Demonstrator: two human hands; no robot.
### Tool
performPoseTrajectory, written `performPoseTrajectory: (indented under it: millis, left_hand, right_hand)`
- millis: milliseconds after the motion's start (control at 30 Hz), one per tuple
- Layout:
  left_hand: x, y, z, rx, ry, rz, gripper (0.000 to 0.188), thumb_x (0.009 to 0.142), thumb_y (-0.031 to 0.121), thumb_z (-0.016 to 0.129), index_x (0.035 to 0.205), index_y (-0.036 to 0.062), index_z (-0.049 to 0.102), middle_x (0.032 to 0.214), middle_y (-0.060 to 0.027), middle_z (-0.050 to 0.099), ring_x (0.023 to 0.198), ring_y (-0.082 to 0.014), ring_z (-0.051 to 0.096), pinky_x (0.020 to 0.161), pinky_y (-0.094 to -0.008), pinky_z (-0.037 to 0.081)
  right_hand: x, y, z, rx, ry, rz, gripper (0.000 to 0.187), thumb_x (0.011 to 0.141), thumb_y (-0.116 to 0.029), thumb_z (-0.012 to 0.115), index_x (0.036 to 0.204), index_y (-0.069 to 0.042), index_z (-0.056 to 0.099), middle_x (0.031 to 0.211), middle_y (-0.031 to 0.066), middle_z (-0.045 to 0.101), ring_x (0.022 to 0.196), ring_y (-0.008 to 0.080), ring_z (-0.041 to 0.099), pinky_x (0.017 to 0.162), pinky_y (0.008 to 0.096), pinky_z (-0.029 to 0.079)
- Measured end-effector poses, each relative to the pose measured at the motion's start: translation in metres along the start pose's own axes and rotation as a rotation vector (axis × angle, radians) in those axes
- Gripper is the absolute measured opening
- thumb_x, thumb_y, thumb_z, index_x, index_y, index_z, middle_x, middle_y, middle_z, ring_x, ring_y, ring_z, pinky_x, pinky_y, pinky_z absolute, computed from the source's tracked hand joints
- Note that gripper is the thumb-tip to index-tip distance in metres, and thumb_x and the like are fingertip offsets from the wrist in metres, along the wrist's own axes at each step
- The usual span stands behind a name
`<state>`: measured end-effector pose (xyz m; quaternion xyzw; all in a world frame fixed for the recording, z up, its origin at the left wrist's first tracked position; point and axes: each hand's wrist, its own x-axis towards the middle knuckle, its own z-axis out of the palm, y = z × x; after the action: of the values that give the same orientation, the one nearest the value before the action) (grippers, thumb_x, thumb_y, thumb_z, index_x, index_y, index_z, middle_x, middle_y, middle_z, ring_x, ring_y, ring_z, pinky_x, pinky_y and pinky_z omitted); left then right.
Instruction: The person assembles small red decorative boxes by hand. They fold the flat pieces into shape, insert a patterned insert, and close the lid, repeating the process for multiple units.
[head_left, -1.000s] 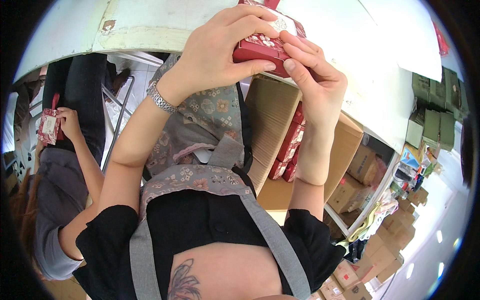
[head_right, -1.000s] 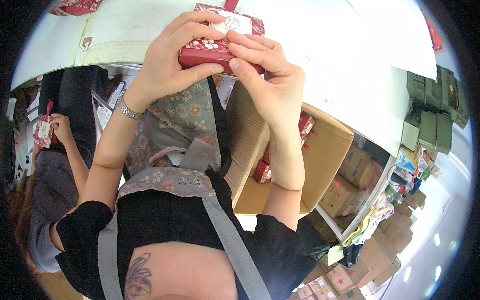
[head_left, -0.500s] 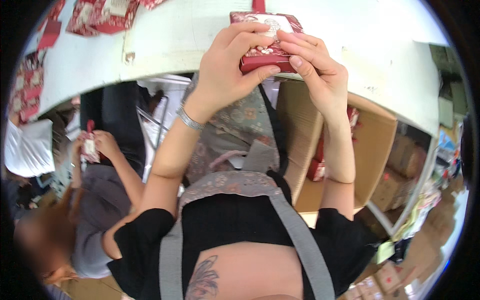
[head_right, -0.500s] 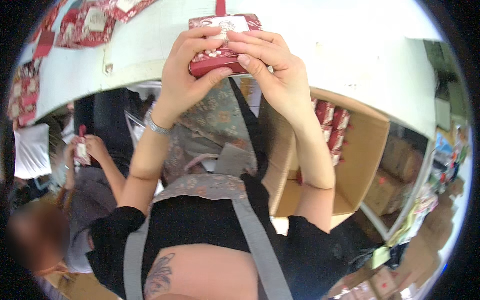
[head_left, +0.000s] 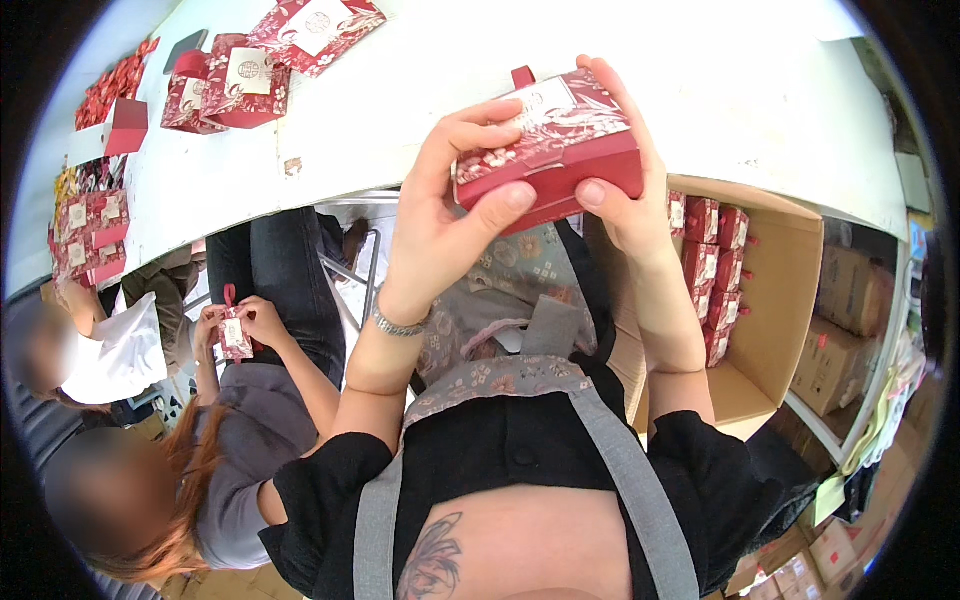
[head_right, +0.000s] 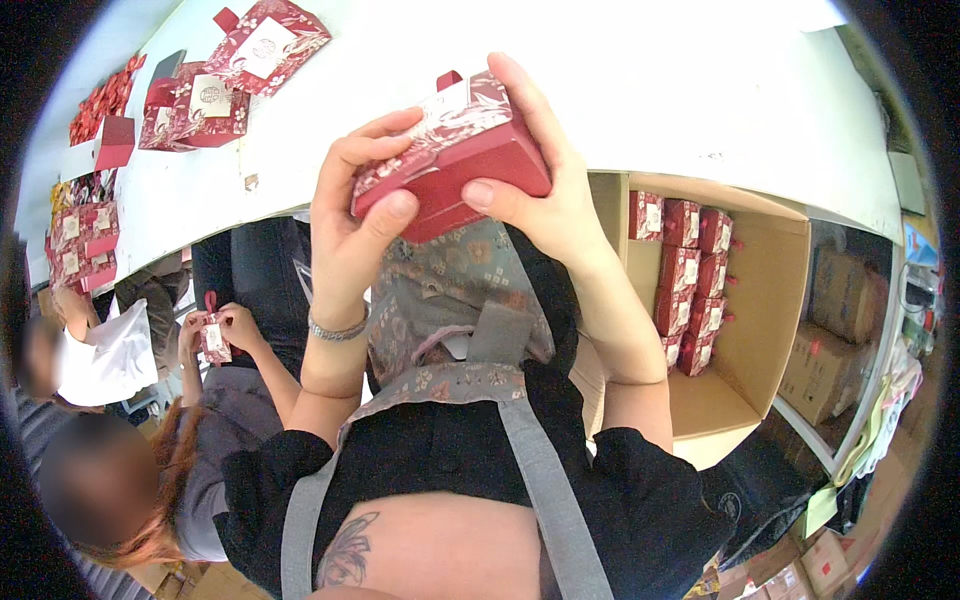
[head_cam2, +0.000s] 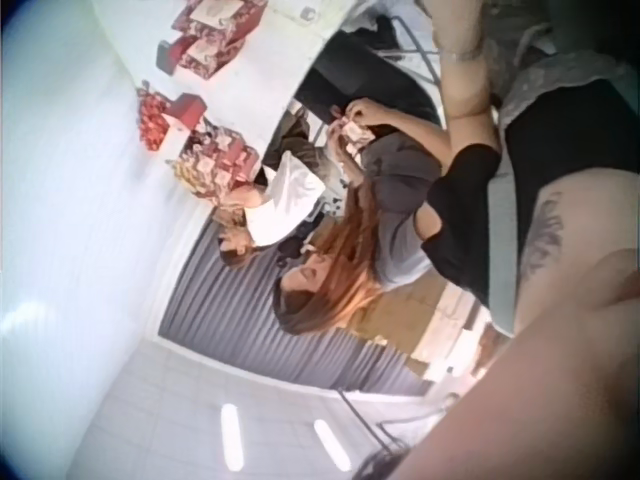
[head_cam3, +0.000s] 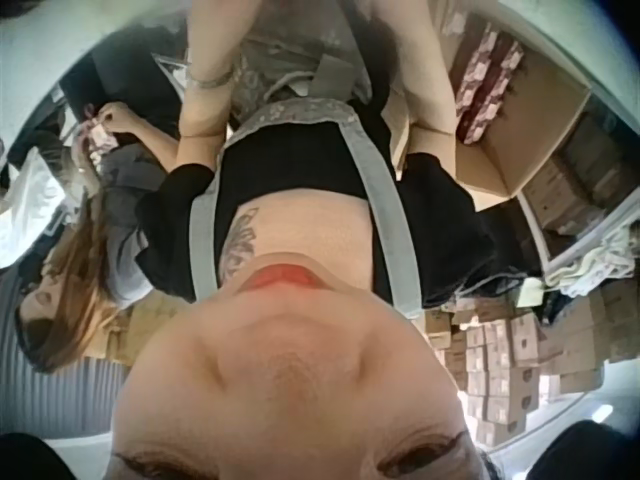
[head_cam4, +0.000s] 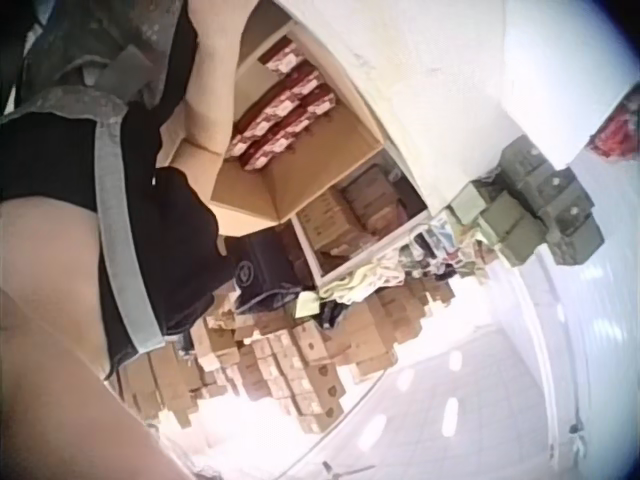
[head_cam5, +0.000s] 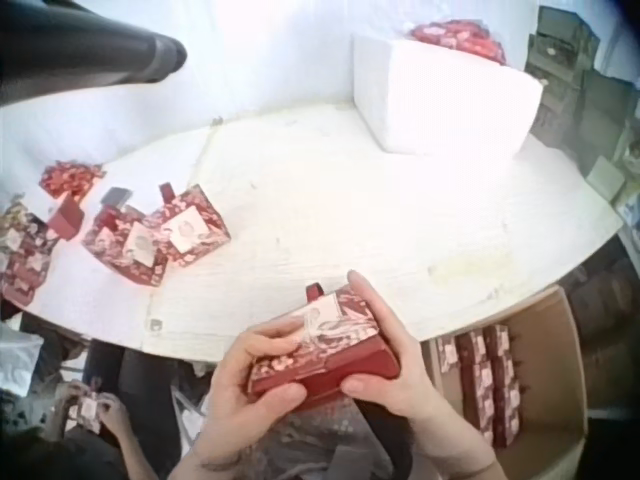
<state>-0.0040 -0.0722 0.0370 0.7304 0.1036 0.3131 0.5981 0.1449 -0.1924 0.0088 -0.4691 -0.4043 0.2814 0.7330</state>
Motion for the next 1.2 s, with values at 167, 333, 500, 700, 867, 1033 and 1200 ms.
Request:
performPoseTrajectory:
  millis: [167, 333, 500, 700, 867, 1033, 1200]
  left_hand:
    - [0.0, 0.029, -0.013, 0.362, -0.087, -0.054, 0.044, 0.078, 0.028, 0.079, 0.113, 0.0081, 0.06, 0.134, -0.0168, 0.055, 0.12, -0.0367, 0.055, 0.101, -0.0431, 0.044]
    - [0.005, 0.038, -0.018, 0.62, -0.161, 0.115, 0.051, 0.082, 0.032, 0.074, 0.126, 0.0102, 0.061, 0.141, -0.0172, 0.052, 0.131, -0.0357, 0.047, 0.112, -0.0508, 0.029]
    - [-0.002, 0.022, -0.008, 0.5, -0.197, 0.173, 0.051, 0.088, 0.025, 0.066, 0.136, 0.011, 0.057, 0.142, -0.014, 0.053, 0.136, -0.0364, 0.043, 0.114, -0.0505, 0.028]
    - [-0.007, 0.008, 0.001, 0.394, -0.091, 0.205, 0.039, 0.089, 0.016, 0.063, 0.126, 0.003, 0.063, 0.127, -0.0183, 0.063, 0.121, -0.0358, 0.058, 0.105, -0.0445, 0.043]
    - [-0.003, 0.009, 0.011, 0.476, 0.015, 0.279, 0.036, 0.089, 0.014, 0.064, 0.122, 0.0001, 0.065, 0.122, -0.0209, 0.065, 0.115, -0.0365, 0.062, 0.1, -0.0428, 0.048]
    - [-0.004, 0.009, 0.005, 0.428, 0.039, 0.275, 0.033, 0.089, 0.011, 0.063, 0.12, -0.0005, 0.066, 0.12, -0.0204, 0.066, 0.114, -0.0366, 0.063, 0.098, -0.0422, 0.05]
    - [0.0, 0.005, 0.001, 0.471, 0.013, 0.339, 0.031, 0.088, 0.007, 0.062, 0.118, -0.0015, 0.067, 0.118, -0.0196, 0.067, 0.114, -0.0357, 0.064, 0.098, -0.0424, 0.05]
  right_hand:
    - [0.0, -0.006, -0.004, 0.012, -0.058, 0.059, 0.083, 0.078, -0.02, 0.078, 0.148, -0.003, 0.037, 0.141, 0.013, 0.046, 0.127, 0.0225, 0.048, 0.107, 0.0338, 0.036]
    - [-0.001, -0.013, 0.006, 0.087, -0.075, 0.08, 0.08, 0.078, -0.018, 0.078, 0.147, -0.002, 0.04, 0.146, 0.0136, 0.042, 0.13, 0.0223, 0.046, 0.109, 0.0339, 0.034]
    - [-0.007, -0.008, 0.01, 0.184, 0.041, 0.103, 0.077, 0.079, -0.011, 0.077, 0.147, -0.002, 0.041, 0.153, 0.0149, 0.035, 0.133, 0.0223, 0.044, 0.11, 0.0346, 0.035]
    - [-0.017, -0.005, 0.038, 0.481, 0.34, 0.207, 0.069, 0.08, -0.003, 0.075, 0.142, 0.001, 0.044, 0.149, 0.0182, 0.038, 0.127, 0.0216, 0.048, 0.107, 0.0357, 0.041]
    - [-0.016, 0.003, 0.055, 0.384, 0.497, 0.026, 0.087, 0.079, -0.004, 0.078, 0.148, 0.0, 0.026, 0.146, 0.0188, 0.038, 0.125, 0.0221, 0.049, 0.103, 0.0357, 0.046]
    - [-0.017, 0.008, 0.039, 0.191, 0.299, -0.053, 0.07, 0.075, -0.003, 0.082, 0.136, -0.002, 0.045, 0.148, 0.019, 0.039, 0.127, 0.0235, 0.05, 0.103, 0.0363, 0.047]
    - [-0.016, 0.015, 0.039, 0.193, 0.298, -0.05, 0.06, 0.075, -0.001, 0.081, 0.128, -0.003, 0.053, 0.152, 0.0187, 0.035, 0.131, 0.0245, 0.047, 0.104, 0.0364, 0.047]
